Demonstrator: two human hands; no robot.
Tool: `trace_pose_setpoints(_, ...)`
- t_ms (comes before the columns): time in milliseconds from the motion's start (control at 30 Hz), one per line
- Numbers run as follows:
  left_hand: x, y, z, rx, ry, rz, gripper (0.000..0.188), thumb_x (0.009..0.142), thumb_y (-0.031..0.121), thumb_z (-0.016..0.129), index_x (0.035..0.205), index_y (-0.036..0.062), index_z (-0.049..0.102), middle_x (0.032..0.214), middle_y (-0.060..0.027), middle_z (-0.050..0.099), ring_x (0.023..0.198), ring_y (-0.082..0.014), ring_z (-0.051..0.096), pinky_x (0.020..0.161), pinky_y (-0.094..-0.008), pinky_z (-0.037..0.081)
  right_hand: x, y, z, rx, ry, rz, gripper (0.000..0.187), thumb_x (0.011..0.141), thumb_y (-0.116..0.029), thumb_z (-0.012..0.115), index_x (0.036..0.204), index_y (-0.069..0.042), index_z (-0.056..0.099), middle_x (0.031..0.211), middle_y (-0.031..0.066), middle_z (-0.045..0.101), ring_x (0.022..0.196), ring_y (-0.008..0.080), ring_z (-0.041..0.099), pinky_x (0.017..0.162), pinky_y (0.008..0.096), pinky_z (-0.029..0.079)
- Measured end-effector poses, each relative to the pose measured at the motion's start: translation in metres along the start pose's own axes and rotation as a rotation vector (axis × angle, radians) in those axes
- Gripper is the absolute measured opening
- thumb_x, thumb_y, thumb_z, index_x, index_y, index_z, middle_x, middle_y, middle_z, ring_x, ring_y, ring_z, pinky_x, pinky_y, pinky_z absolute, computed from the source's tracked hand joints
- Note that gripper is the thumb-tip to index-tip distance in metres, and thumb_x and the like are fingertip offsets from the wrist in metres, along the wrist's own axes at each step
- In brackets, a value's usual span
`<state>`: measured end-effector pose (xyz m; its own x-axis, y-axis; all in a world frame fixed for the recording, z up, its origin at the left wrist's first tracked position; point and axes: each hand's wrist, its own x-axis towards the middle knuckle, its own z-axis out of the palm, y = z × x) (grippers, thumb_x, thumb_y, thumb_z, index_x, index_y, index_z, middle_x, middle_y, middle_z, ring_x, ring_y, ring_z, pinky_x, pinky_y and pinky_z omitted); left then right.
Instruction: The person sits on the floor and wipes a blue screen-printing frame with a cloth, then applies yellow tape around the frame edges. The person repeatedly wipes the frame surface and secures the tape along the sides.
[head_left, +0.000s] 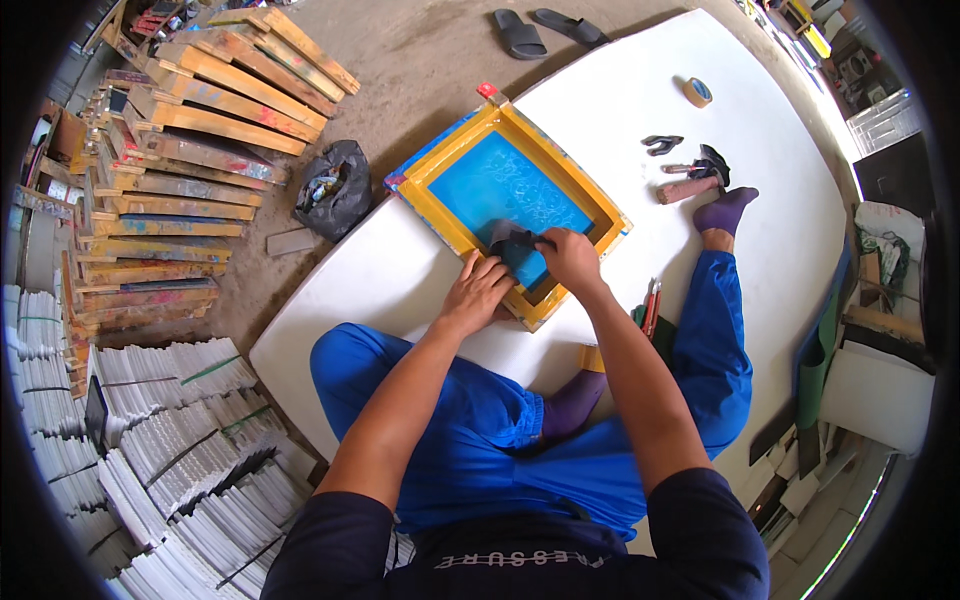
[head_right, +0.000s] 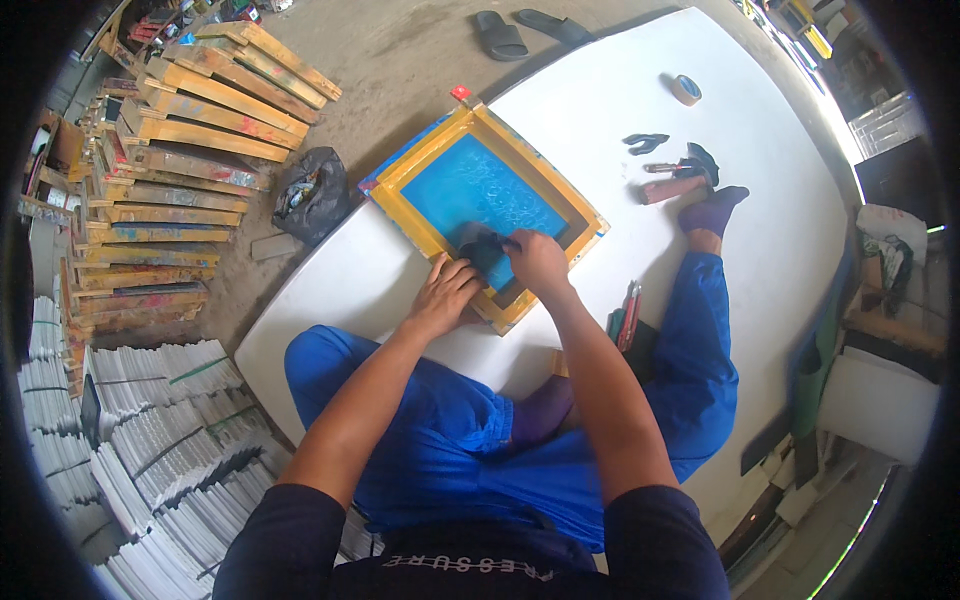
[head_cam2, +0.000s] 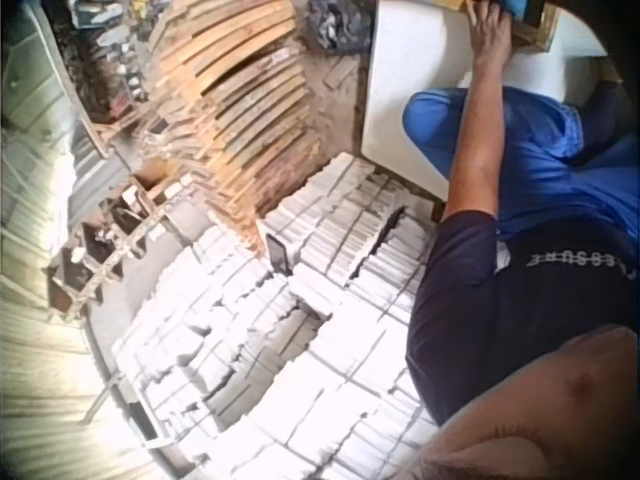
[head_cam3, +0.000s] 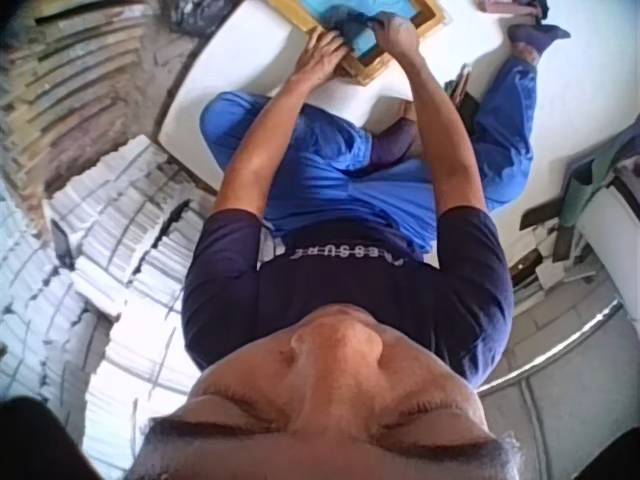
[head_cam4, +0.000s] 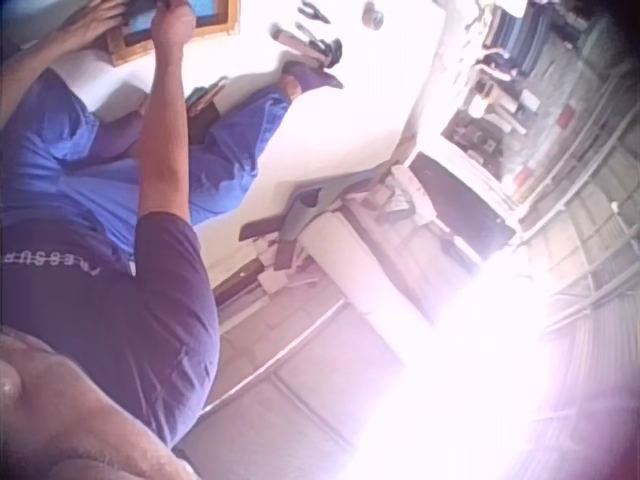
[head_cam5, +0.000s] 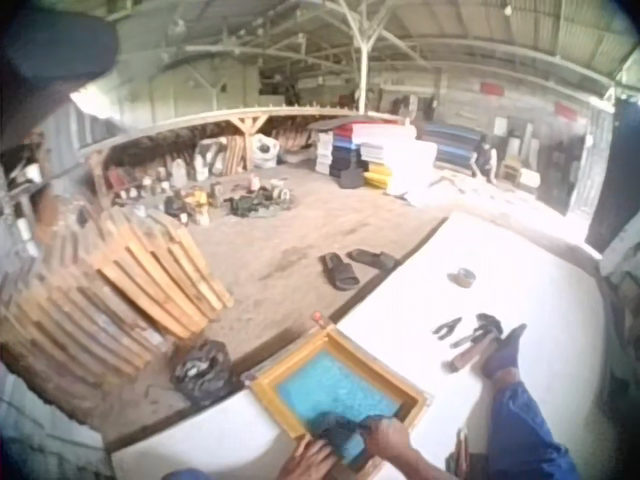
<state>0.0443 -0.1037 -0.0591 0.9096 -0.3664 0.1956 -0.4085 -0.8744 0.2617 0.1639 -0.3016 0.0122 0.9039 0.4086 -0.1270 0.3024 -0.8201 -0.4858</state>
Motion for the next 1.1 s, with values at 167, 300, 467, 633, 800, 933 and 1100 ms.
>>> trace_pose_setpoints(167,0.005,0.006,-0.014,-0.161,-0.077,-0.065,0.063,0.068,0.037,0.093,0.122,0.0171,0.068,0.133,0.0,0.061,0.14,-0.0231,0.047,0.127,-0.0584,0.022,-0.082,-0.017,-0.005,-0.051,0.034,-0.155,0.021,0.085,-0.029,0.079,0.095,-0.011,0.081,0.092,0.0146,0.068,0.093,0.038,0.066,0.076,0.0484,0.054)
trace_pose_setpoints(300,0.006,0.007,-0.016,-0.187,-0.064,-0.048,0.064,0.067,0.036,0.094,0.122,0.0165,0.068,0.132,0.0014,0.061,0.139,-0.0227,0.047,0.127,-0.059,0.023,-0.103,-0.012,0.032,-0.166,0.114,-0.17,0.013,0.083,-0.026,0.079,0.084,-0.013,0.082,0.104,0.0086,0.063,0.108,0.0319,0.058,0.084,0.0457,0.049)
trace_pose_setpoints(467,0.006,0.004,-0.011,-0.064,-0.026,-0.025,0.06,0.068,0.033,0.093,0.12,0.0176,0.068,0.126,0.0017,0.062,0.135,-0.021,0.049,0.128,-0.0559,0.022,-0.084,-0.015,0.029,-0.271,0.052,-0.189,0.013,0.081,-0.027,0.081,0.084,-0.014,0.082,0.096,0.003,0.063,0.102,0.0261,0.059,0.084,0.0432,0.048)
trace_pose_setpoints(633,0.012,0.006,-0.017,-0.136,-0.046,-0.046,0.061,0.068,0.037,0.093,0.121,0.0176,0.068,0.126,0.0018,0.062,0.136,-0.0213,0.048,0.128,-0.0561,0.022,-0.096,-0.01,0.046,-0.098,0.231,-0.094,0.012,0.082,-0.021,0.08,0.08,-0.01,0.079,0.093,0.0087,0.067,0.092,0.0322,0.064,0.077,0.0457,0.051)
trace_pose_setpoints(800,0.008,0.008,-0.014,-0.124,-0.006,-0.038,0.062,0.067,0.039,0.093,0.12,0.0181,0.068,0.126,0.0016,0.062,0.136,-0.0214,0.048,0.127,-0.0567,0.022,-0.095,-0.011,0.057,0.138,0.468,0.048,0.015,0.09,-0.019,0.075,0.086,-0.005,0.074,0.087,0.016,0.067,0.08,0.041,0.066,0.072,0.0489,0.053)
trace_pose_setpoints(933,0.005,0.006,-0.01,-0.118,-0.019,-0.046,0.061,0.067,0.038,0.093,0.119,0.0187,0.067,0.127,0.0014,0.061,0.137,-0.0218,0.047,0.127,-0.0569,0.022,-0.138,-0.018,0.07,0.091,0.328,0.032,0.013,0.096,-0.019,0.068,0.1,-0.007,0.064,0.091,0.018,0.068,0.081,0.0434,0.068,0.07,0.0523,0.054)
trace_pose_setpoints(1100,0.005,0.008,-0.011,-0.144,-0.023,-0.044,0.059,0.068,0.031,0.093,0.119,0.019,0.067,0.128,0.0014,0.061,0.138,-0.0225,0.047,0.128,-0.0569,0.021,-0.119,-0.025,0.064,0.002,0.218,0.164,0.013,0.101,-0.018,0.062,0.097,-0.007,0.057,0.091,0.0193,0.069,0.082,0.0464,0.069,0.068,0.0561,0.054)
